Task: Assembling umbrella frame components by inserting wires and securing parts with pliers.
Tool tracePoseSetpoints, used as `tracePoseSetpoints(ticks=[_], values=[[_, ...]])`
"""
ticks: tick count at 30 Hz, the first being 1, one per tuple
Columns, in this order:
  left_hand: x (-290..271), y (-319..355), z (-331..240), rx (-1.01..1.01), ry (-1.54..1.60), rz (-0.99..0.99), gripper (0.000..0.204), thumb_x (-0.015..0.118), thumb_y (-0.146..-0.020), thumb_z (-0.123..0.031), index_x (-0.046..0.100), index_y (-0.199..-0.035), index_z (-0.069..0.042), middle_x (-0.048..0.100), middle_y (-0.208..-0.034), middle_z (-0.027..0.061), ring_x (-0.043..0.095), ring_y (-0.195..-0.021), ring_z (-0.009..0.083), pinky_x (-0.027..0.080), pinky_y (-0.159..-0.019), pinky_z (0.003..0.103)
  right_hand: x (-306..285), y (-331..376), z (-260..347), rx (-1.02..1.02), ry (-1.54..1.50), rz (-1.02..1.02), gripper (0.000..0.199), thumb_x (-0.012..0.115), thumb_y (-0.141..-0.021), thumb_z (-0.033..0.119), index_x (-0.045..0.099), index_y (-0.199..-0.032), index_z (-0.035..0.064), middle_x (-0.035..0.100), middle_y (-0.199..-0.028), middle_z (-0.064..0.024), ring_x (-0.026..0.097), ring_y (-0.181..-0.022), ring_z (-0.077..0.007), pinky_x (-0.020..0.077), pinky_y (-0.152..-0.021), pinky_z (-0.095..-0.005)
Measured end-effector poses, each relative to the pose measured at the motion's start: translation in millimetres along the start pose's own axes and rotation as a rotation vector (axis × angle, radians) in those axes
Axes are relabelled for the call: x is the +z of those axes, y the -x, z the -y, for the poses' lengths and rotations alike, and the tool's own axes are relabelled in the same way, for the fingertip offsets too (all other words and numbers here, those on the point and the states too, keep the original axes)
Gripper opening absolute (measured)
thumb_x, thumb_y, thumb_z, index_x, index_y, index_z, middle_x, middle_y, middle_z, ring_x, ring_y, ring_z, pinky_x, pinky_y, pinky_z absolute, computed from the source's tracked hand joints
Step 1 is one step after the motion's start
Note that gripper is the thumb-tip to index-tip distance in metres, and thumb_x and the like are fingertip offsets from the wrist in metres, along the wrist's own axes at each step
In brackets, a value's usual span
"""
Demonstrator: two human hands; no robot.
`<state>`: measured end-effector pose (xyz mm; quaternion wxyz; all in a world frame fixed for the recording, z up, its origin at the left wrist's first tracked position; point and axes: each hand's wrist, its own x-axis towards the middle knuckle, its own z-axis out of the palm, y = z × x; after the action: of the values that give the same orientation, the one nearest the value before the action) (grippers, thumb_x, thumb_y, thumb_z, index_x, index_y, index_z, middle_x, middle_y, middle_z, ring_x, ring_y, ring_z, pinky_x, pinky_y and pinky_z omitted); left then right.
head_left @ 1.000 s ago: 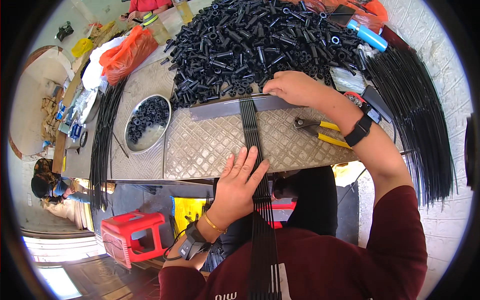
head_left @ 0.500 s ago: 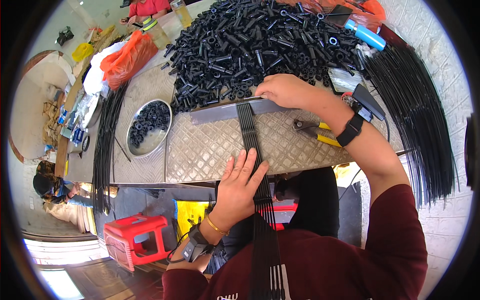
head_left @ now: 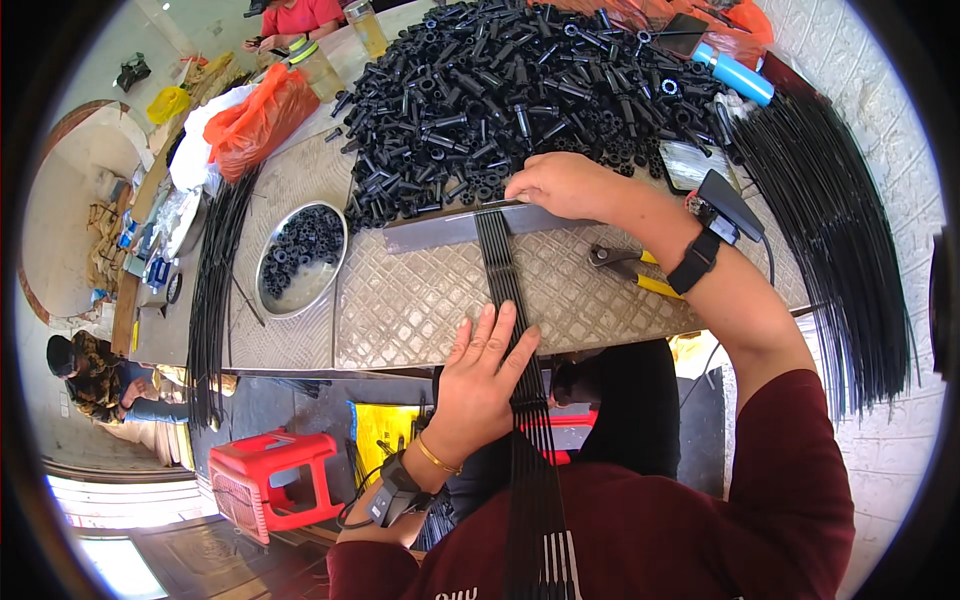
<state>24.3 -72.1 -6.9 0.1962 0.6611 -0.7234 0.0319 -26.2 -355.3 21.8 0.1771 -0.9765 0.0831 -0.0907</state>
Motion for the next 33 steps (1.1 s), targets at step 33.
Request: tracePoseSetpoints(ticks=[33], values=[[-4.0, -3.9, -2.8, -0.029, 0.077, -0.033, 0.062, 0.069, -0.07, -0.036, 0.053, -0.124, -0.009, 0.04, -0.136, 0.0237, 0.04, -0.125, 0.0394, 0.032, -0.101, 0.049, 11.6, -29.1, 5.0, 0.066, -0.308, 0.002, 0.016, 0.056, -0.085, 0.012, 0.059, -0.098, 0.0027, 0.065, -0.085, -0.0106, 0.062, -0.079, -0.0224, 0.0476, -0.072, -0.0329]])
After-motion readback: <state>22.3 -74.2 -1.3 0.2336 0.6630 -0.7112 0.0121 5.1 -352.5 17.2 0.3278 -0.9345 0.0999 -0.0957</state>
